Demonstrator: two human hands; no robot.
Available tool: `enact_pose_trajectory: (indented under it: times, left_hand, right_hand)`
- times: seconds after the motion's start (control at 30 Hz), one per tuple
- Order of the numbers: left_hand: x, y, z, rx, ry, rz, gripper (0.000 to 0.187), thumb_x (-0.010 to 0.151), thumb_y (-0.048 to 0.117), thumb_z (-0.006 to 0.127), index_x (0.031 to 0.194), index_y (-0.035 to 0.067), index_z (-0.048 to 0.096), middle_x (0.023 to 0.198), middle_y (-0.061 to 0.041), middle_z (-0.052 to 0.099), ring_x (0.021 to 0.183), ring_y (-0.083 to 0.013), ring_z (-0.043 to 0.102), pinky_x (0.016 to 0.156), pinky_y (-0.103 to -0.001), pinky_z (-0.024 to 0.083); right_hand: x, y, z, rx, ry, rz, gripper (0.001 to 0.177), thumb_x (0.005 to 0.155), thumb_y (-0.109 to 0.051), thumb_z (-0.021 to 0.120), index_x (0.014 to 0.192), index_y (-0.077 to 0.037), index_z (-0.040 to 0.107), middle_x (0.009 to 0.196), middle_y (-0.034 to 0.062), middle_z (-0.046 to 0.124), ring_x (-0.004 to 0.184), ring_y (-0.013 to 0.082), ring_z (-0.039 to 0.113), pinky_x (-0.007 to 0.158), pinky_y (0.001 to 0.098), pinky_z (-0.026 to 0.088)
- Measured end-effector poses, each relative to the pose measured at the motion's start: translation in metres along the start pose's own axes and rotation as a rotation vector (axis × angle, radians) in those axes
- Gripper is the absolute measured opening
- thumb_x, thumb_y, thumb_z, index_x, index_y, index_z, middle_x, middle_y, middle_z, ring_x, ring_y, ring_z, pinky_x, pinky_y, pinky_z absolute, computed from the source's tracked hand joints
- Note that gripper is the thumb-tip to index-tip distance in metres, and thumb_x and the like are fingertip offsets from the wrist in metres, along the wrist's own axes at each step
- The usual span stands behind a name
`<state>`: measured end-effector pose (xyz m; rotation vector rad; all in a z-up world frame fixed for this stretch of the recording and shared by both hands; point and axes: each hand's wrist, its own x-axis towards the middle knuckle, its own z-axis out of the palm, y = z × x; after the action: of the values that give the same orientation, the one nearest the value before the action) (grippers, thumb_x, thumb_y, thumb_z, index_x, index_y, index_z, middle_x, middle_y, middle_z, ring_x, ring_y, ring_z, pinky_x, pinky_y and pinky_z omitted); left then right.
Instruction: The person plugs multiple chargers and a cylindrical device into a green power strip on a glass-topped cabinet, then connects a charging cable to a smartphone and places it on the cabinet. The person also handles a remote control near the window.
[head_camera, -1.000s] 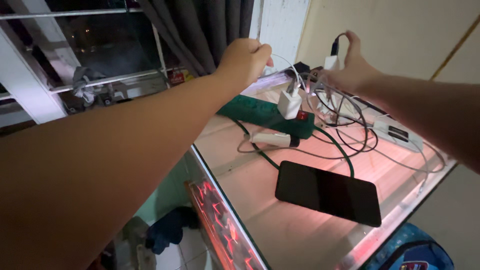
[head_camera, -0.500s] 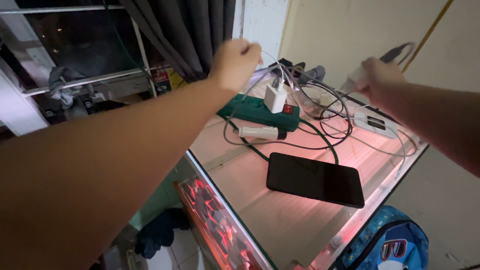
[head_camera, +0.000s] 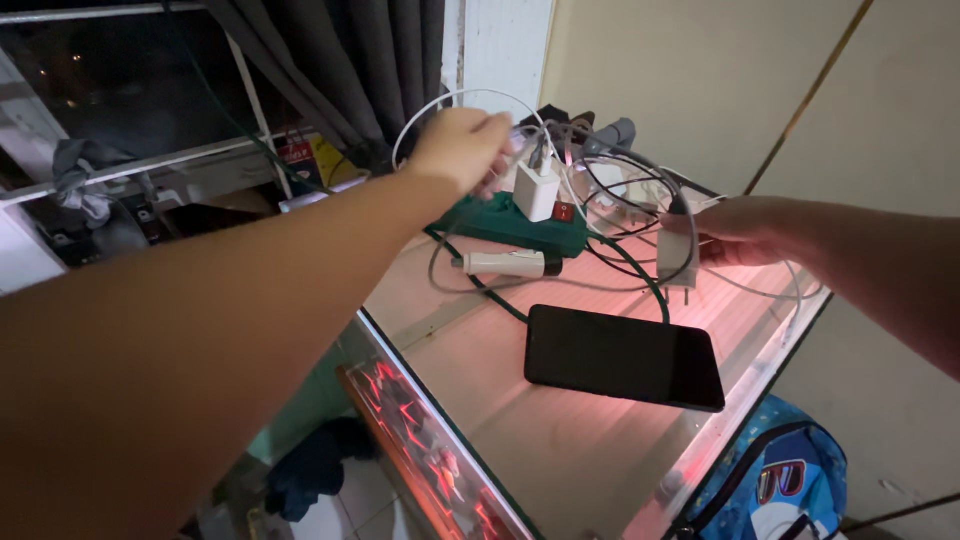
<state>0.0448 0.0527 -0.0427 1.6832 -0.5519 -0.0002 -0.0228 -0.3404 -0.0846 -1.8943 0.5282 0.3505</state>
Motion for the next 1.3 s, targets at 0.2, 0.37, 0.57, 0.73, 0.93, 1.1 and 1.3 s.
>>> enact_pose_trajectory:
  times: [0.2,0.37,0.57,0.73,0.93,1.1,1.3]
  left_hand:
    - [-0.008,-0.029,-0.020,0.137,-0.273,-0.196,0.023,0.080,0.025,0.078,0.090,0.005,0.075,0.084,-0.012,0.076,0.067,-0.0193,0.071,0.060,-0.033,0.058]
    - [-0.029,-0.038,-0.001,0.772,-0.540,0.022,0.041,0.071,0.036,0.084,0.101,0.008,0.083,0.089,-0.010,0.079,0.080,-0.0233,0.074,0.069,-0.034,0.057]
    - [-0.029,-0.045,0.016,0.984,-0.564,0.182,0.051,0.067,0.033,0.088,0.109,0.005,0.078,0.100,-0.013,0.076,0.087,-0.0246,0.072,0.074,-0.037,0.056]
    - [-0.037,-0.033,-0.019,0.692,-0.486,-0.187,0.048,0.071,0.028,0.085,0.111,0.006,0.071,0.095,-0.016,0.073,0.079,-0.0291,0.071,0.069,-0.046,0.059]
    - [-0.058,-0.019,-0.037,0.686,-0.230,0.044,0.042,0.067,0.027,0.092,0.095,0.000,0.077,0.088,-0.011,0.075,0.079,-0.0191,0.071,0.069,-0.033,0.055]
    - [-0.074,-0.007,-0.034,0.496,-0.082,-0.122,0.040,0.071,0.030,0.089,0.094,0.000,0.076,0.085,-0.011,0.074,0.075,-0.0210,0.069,0.066,-0.035,0.053]
    - [-0.080,0.015,-0.029,0.263,0.002,0.038,0.044,0.069,0.031,0.088,0.098,0.001,0.074,0.089,-0.009,0.076,0.078,-0.0161,0.073,0.067,-0.031,0.057]
  right_hand:
    - [0.015,-0.022,-0.006,-1.016,0.228,-0.138,0.068,0.084,-0.070,0.065,0.068,-0.004,0.068,0.073,0.0092,0.068,0.073,0.0221,0.070,0.074,0.0327,0.057]
    - [0.022,-0.045,-0.004,-1.139,0.175,-0.115,0.083,0.067,-0.082,0.070,0.062,0.001,0.067,0.061,0.0098,0.059,0.061,0.0241,0.060,0.065,0.0396,0.053]
    - [0.016,-0.087,0.023,-1.356,0.292,-0.147,0.086,0.084,-0.082,0.055,0.080,0.003,0.069,0.068,0.0129,0.060,0.061,0.0245,0.059,0.063,0.0385,0.050]
    - [-0.017,-0.145,0.052,-0.673,0.386,-0.415,0.054,0.100,-0.058,0.058,0.098,-0.006,0.071,0.083,0.0114,0.064,0.072,0.0225,0.056,0.062,0.0380,0.045]
    - [-0.065,-0.192,0.116,0.086,-0.321,-0.958,0.032,0.102,-0.032,0.070,0.119,-0.006,0.067,0.110,0.0069,0.068,0.097,0.0149,0.068,0.091,0.0292,0.060]
    - [-0.106,-0.191,0.175,-0.576,-0.275,-0.873,0.038,0.094,-0.032,0.073,0.124,-0.010,0.064,0.124,0.0118,0.072,0.103,0.0212,0.069,0.090,0.0398,0.054]
    - [-0.122,-0.159,0.195,-0.283,-0.338,-0.717,0.034,0.088,-0.031,0.080,0.105,-0.011,0.058,0.105,0.0090,0.070,0.097,0.0170,0.072,0.092,0.0302,0.060]
